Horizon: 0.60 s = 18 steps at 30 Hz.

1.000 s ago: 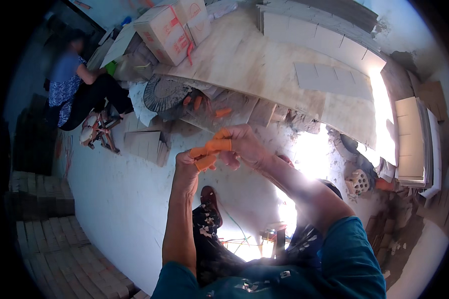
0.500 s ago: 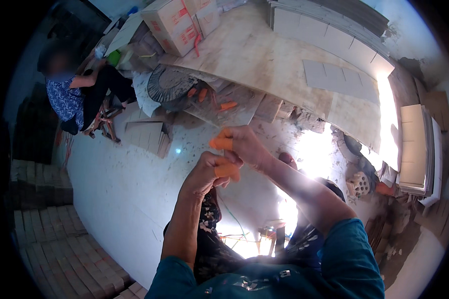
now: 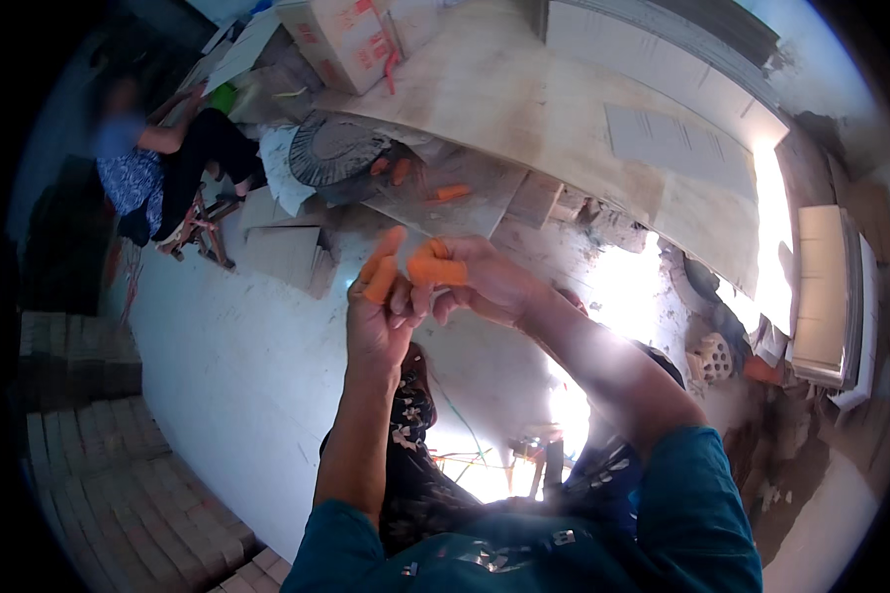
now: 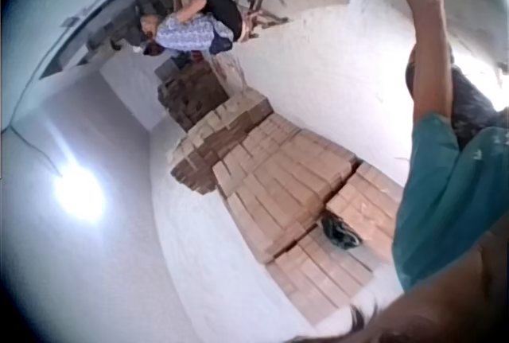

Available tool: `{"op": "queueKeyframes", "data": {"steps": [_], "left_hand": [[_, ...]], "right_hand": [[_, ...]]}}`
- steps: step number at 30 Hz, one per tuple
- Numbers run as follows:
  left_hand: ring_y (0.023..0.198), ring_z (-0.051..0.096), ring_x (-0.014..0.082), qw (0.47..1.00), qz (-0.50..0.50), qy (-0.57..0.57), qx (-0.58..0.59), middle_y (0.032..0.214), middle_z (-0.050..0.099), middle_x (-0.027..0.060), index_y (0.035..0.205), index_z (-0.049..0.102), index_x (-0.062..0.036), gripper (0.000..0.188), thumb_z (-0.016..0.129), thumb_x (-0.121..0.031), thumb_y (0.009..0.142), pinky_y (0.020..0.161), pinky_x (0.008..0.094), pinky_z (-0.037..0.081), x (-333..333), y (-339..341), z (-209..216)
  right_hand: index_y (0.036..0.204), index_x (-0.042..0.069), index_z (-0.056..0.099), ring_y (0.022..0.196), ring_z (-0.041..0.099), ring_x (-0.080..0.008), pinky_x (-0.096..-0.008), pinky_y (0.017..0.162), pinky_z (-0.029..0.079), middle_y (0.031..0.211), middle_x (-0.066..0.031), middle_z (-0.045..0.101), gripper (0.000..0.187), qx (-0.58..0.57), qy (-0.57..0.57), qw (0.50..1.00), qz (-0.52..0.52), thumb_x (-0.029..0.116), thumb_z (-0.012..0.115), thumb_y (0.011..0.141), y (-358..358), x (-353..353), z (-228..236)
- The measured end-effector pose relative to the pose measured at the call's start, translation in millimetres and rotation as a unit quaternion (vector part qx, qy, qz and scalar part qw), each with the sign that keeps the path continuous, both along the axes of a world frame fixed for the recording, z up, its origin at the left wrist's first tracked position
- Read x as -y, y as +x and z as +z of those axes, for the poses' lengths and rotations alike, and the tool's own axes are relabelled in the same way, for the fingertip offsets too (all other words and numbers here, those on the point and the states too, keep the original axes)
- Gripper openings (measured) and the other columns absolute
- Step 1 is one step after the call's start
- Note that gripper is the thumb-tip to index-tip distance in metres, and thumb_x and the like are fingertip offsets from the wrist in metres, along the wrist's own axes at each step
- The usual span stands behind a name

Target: The person sits on the floor and repeatedly picks up pre-cut cardboard pieces, aligns them, and folds them into box-like structures. They handle the pieces one at a time, stacking completed units nearby.

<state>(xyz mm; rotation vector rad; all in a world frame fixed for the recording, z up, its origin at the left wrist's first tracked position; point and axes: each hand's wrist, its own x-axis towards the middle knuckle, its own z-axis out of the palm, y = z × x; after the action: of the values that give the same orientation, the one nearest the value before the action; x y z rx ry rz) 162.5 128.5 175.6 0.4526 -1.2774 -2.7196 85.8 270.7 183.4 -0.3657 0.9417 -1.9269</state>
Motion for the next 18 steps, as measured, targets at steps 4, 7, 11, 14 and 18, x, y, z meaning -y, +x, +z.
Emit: {"op": "queueKeyframes", "data": {"steps": [4, 7, 11, 14, 18], "left_hand": [[0.045, 0.04, 0.0047, 0.994, 0.005, -0.1, 0.039, 0.057, 0.048, -0.0026, 0.112, 0.061, 0.0, 0.027, 0.055, -0.014, 0.09, 0.041, 0.019, 0.033, 0, -2, 8], [0.045, 0.041, 0.0057, 0.99, -0.041, -0.123, 0.048, 0.06, 0.051, -0.0005, 0.103, 0.064, 0.002, 0.025, 0.057, -0.016, 0.087, 0.043, 0.0212, 0.036, 4, 1, 11], [0.045, 0.04, 0.0067, 0.99, -0.105, -0.08, 0.043, 0.059, 0.051, 0.0001, 0.095, 0.065, 0.0013, 0.023, 0.061, -0.019, 0.085, 0.045, 0.0252, 0.041, 9, 6, 11], [0.044, 0.04, 0.0076, 0.99, -0.139, -0.014, 0.012, 0.059, 0.05, 0.0014, 0.092, 0.064, 0.002, 0.023, 0.062, -0.019, 0.083, 0.045, 0.0265, 0.041, 11, 9, 4], [0.044, 0.041, 0.0085, 0.982, -0.178, -0.057, -0.009, 0.066, 0.055, 0.0067, 0.091, 0.063, 0.0035, 0.029, 0.065, -0.023, 0.081, 0.044, 0.0263, 0.042, 1, 6, 8]], "right_hand": [[0.088, 0.0, 0.056, 0.061, 0.064, -0.0176, -0.0245, 0.05, 0.048, 0.086, -0.0148, 0.065, 0.018, -0.013, 0.0, 0.999, 0.033, 0.018, 0.057, 0.089, 0, -5, 9], [0.091, -0.003, 0.058, 0.056, 0.063, -0.0172, -0.0231, 0.043, 0.046, 0.079, -0.0161, 0.065, 0.016, -0.027, 0.023, 0.998, 0.049, 0.014, 0.057, 0.089, -6, -12, 12], [0.089, -0.004, 0.059, 0.046, 0.057, -0.0159, -0.0231, 0.037, 0.041, 0.063, -0.013, 0.061, 0.016, -0.03, 0.019, 0.999, 0.007, 0.012, 0.057, 0.088, -9, -10, -9], [0.086, -0.004, 0.06, 0.043, 0.053, -0.0143, -0.0236, 0.036, 0.038, 0.06, -0.0107, 0.059, 0.016, 0.01, 0.041, 0.999, -0.024, 0.012, 0.058, 0.087, -8, -9, -10], [0.082, -0.005, 0.061, 0.043, 0.05, -0.0118, -0.0229, 0.037, 0.036, 0.061, -0.009, 0.058, 0.016, 0.066, 0.051, 0.995, -0.047, 0.01, 0.058, 0.086, -10, -13, -2]]}}
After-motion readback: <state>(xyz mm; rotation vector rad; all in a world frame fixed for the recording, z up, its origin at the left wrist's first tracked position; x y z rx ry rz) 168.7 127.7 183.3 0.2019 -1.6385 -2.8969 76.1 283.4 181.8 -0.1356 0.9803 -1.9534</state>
